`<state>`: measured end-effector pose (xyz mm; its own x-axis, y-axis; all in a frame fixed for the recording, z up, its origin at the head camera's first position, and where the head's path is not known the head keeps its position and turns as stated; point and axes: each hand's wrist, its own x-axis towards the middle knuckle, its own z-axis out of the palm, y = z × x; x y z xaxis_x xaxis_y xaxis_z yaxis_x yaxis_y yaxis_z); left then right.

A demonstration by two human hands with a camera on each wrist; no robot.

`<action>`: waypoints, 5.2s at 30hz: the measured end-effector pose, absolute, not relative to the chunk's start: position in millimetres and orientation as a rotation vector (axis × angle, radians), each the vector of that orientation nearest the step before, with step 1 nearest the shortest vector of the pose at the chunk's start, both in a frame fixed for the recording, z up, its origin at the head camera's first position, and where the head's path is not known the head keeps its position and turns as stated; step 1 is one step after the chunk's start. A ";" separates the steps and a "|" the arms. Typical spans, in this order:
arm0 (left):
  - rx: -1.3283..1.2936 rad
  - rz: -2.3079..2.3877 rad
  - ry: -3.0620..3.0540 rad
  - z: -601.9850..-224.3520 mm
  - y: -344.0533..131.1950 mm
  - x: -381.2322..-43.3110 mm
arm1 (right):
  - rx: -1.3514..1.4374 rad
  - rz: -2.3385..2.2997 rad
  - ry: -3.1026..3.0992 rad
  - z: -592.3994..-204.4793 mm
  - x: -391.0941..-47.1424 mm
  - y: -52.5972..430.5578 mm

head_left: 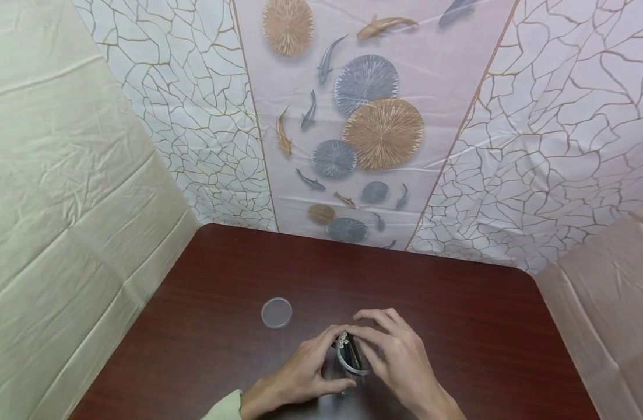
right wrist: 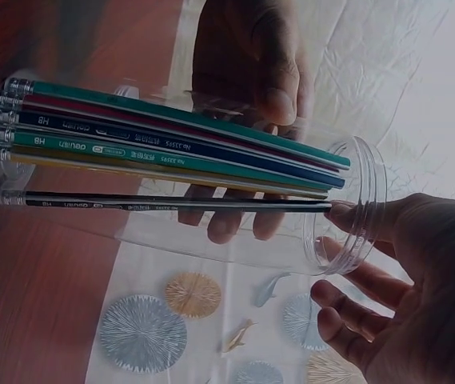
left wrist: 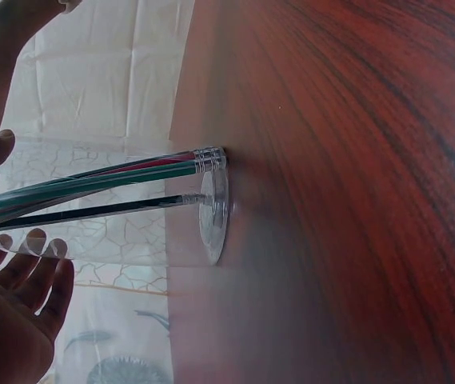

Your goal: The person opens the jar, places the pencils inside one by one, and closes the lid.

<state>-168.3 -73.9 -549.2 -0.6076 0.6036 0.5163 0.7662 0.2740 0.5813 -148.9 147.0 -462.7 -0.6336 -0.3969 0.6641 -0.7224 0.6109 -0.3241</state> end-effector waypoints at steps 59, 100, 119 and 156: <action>-1.310 -1.255 -2.324 -549.2 -78.2 -174.8 | 1.037 1.098 -2.569 -473.6 -146.3 178.2; -0.790 -0.665 -2.767 -593.9 -197.6 -250.4 | 0.937 1.624 -2.367 -545.5 -148.5 164.9; -0.692 -0.592 -2.809 -600.3 -194.4 -246.9 | 0.924 1.686 -2.287 -567.6 -145.3 161.8; -1.267 -0.793 -2.352 -449.7 -102.0 -195.8 | 0.786 1.762 -2.358 -577.7 -142.4 160.9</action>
<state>-195.8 -102.0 -449.7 -0.5371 0.6446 0.5440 0.8424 0.4426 0.3073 -142.4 160.9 -577.7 -0.8626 -0.3439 0.3710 -0.4533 0.1997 -0.8687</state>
